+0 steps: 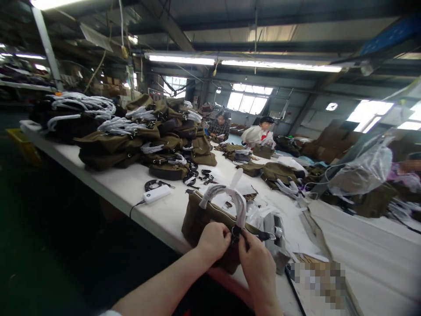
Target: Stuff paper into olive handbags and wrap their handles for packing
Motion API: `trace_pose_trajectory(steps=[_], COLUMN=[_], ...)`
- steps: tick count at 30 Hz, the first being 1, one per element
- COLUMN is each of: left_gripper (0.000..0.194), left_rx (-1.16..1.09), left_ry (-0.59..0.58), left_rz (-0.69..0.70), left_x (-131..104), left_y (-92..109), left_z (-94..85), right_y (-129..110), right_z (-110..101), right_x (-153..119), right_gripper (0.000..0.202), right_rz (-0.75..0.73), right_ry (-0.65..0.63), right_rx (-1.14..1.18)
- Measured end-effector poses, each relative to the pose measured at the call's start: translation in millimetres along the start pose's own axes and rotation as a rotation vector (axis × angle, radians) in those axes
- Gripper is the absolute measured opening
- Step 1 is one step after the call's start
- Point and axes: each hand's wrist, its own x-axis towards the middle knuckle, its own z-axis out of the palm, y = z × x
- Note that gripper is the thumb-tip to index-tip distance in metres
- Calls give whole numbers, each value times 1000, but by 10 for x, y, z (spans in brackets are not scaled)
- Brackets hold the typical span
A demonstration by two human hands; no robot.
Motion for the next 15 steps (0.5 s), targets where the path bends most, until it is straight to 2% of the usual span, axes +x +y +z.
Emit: trace_pose_trajectory(steps=[2, 5, 10, 12, 15], left_gripper=[23, 26, 21, 21, 21], left_rx=[-19, -263, -716, -761, -731], left_ry=[-26, -94, -152, -133, -63], left_rz=[47, 72, -133, -175, -108], left_x=[18, 9, -5, -1, -10], left_y=[23, 1, -54, -53, -39], left_z=[18, 121, 304, 326, 323], right_y=[30, 104, 202, 207, 181], right_z=[-22, -33, -7, -8, -33], right_x=[15, 35, 77, 97, 143], right_gripper=[34, 33, 32, 31, 32], right_rz=[0, -41, -107, -124, -124], right_ry=[-3, 9, 47, 65, 33], right_rx=[-6, 58, 189, 268, 374])
